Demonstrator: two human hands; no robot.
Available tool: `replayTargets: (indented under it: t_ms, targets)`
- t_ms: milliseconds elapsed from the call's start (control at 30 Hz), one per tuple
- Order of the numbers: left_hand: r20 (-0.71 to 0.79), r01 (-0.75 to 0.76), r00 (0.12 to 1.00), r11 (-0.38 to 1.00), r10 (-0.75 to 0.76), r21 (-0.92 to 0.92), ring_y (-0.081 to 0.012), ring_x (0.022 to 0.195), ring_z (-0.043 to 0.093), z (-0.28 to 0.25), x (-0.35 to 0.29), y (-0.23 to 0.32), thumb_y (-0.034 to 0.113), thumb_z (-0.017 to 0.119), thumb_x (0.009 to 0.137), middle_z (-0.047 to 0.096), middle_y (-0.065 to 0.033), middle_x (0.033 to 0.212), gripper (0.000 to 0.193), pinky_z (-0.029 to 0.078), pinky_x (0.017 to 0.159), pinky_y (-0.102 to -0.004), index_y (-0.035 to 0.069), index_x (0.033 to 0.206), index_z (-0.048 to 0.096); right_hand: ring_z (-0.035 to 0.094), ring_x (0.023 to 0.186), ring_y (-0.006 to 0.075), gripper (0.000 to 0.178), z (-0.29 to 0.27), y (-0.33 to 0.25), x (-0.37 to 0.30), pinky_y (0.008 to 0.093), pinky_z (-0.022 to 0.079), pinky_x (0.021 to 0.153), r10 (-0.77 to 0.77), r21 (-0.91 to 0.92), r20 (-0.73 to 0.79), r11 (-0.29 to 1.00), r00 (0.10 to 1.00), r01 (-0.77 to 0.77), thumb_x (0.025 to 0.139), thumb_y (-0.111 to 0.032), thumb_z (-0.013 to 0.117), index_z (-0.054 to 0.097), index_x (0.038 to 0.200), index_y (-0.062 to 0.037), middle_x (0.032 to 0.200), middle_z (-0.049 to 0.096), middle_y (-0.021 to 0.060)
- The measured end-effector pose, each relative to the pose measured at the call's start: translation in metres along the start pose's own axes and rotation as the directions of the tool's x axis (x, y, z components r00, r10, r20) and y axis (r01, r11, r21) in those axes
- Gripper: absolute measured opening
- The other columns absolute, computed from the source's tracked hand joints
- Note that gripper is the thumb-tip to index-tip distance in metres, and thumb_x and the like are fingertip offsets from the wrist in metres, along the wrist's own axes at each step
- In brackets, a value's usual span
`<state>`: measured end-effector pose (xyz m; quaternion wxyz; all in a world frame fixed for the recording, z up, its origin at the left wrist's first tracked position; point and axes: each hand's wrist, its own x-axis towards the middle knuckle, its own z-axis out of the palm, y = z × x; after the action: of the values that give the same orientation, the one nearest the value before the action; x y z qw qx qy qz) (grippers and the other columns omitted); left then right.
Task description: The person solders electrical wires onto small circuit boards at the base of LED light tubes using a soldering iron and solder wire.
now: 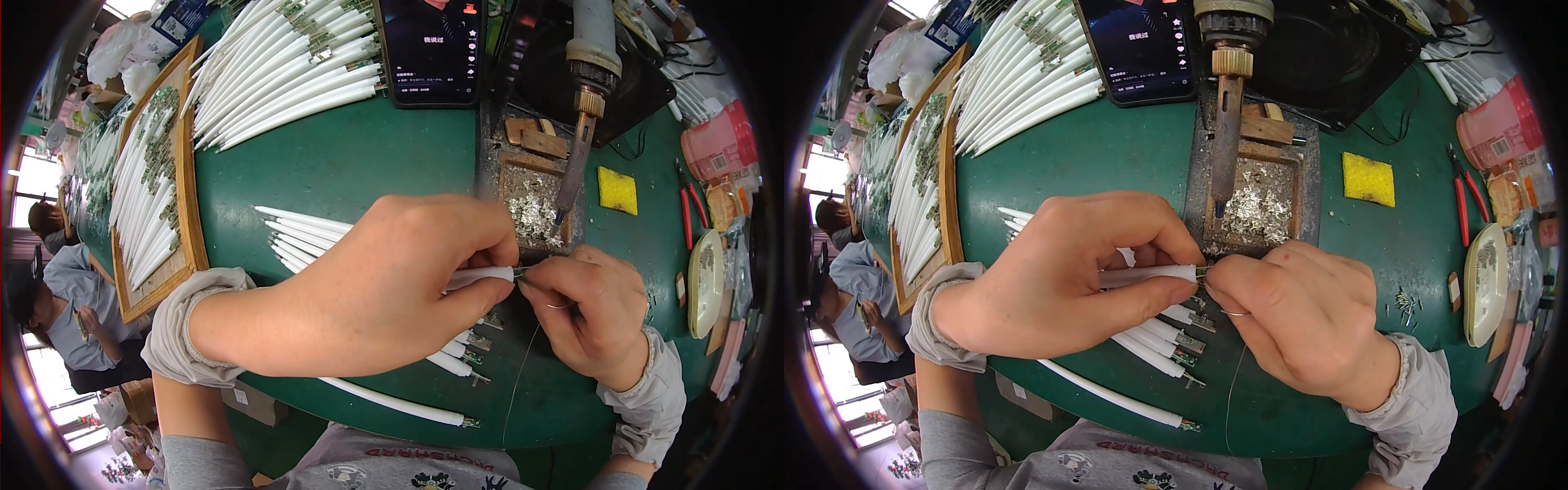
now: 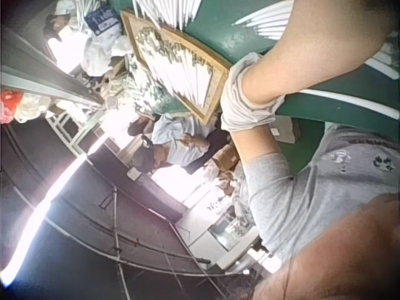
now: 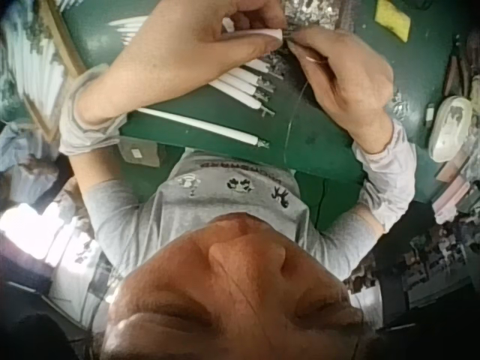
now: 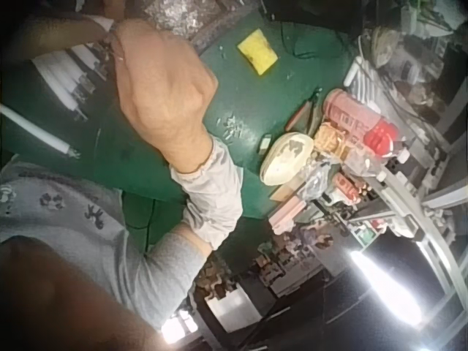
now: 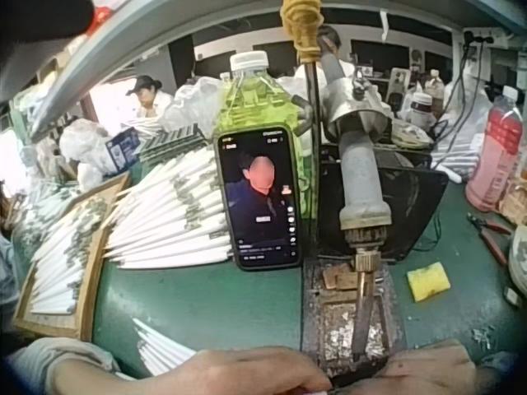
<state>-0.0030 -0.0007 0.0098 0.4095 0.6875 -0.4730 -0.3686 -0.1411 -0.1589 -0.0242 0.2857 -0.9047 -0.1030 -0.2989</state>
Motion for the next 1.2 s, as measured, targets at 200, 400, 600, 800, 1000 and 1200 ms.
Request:
replayTargets:
  t_ms: [200,400,600,800,1000,1200]
  targets:
    - [-0.086,-0.17,0.979,0.975,0.184,0.144,-0.0159,0.07,0.06,0.004,0.0,-0.008,0.001,0.068,0.077,0.061,-0.0076,0.081,0.015,0.049,0.061,-0.0271,0.0,0.091,0.062,0.052,0.048,0.0208,0.026,0.0,0.0,0.002,0.0307,0.041,0.042,-0.001,-0.042,0.029,0.999,1.0,0.003,0.062,0.004,0.072,0.061,0.085,-0.0003,0.062,0.054,0.0058]
    - [-0.07,-0.201,0.974,0.966,0.215,0.165,-0.0152,0.069,0.059,0.0,0.001,-0.003,0.0,0.068,0.077,0.06,-0.0077,0.08,0.015,0.048,0.061,-0.0267,0.0,0.09,0.062,0.049,0.046,0.0164,0.025,0.0,0.003,-0.001,0.0276,0.036,0.039,-0.151,-0.211,0.028,0.965,0.988,0.153,0.057,-0.005,0.067,0.062,0.081,-0.0019,0.061,0.05,0.0031]
    - [0.029,0.056,0.998,0.992,-0.053,-0.111,-0.0071,0.075,0.053,-0.002,0.004,-0.002,0.0,0.066,0.08,0.056,-0.0017,0.079,0.01,0.045,0.061,-0.0217,-0.001,0.088,0.061,0.045,0.045,0.0136,0.024,0.0,0.01,-0.002,0.025,0.034,0.039,-0.197,-0.144,0.062,0.968,0.978,0.204,0.061,-0.007,0.067,0.061,0.083,-0.0011,0.058,0.045,0.0007]
    - [0.042,0.123,0.992,0.98,-0.117,-0.154,-0.0043,0.076,0.051,-0.008,0.008,0.004,0.001,0.065,0.082,0.056,0.0015,0.081,0.009,0.042,0.062,-0.0191,0.0,0.088,0.06,0.045,0.05,0.0114,0.019,-0.006,0.006,-0.009,0.0237,0.036,0.046,0.286,0.395,0.119,0.865,0.951,-0.31,0.084,-0.01,0.063,0.052,0.094,0.0022,0.065,0.05,0.0035]
    - [0.037,0.169,0.985,0.933,-0.166,-0.317,-0.0021,0.077,0.051,-0.008,0.012,0.001,0.003,0.064,0.086,0.057,0.0034,0.082,0.007,0.042,0.065,-0.0171,0.001,0.09,0.059,0.046,0.055,0.0113,0.014,-0.009,0.003,-0.005,0.0238,0.037,0.051,0.372,0.43,0.138,0.812,0.918,-0.394,0.091,-0.012,0.055,0.051,0.091,0.0018,0.075,0.052,0.0064]
    - [0.032,0.166,0.986,0.926,-0.165,-0.338,-0.0012,0.074,0.051,-0.009,0.015,0.002,0.003,0.063,0.087,0.058,0.0036,0.081,0.006,0.042,0.065,-0.0164,0.001,0.09,0.059,0.047,0.063,0.0114,0.015,-0.009,-0.002,-0.001,0.0237,0.039,0.057,0.451,0.445,0.154,0.763,0.879,-0.469,0.093,-0.013,0.052,0.052,0.09,0.0012,0.077,0.052,0.0059]
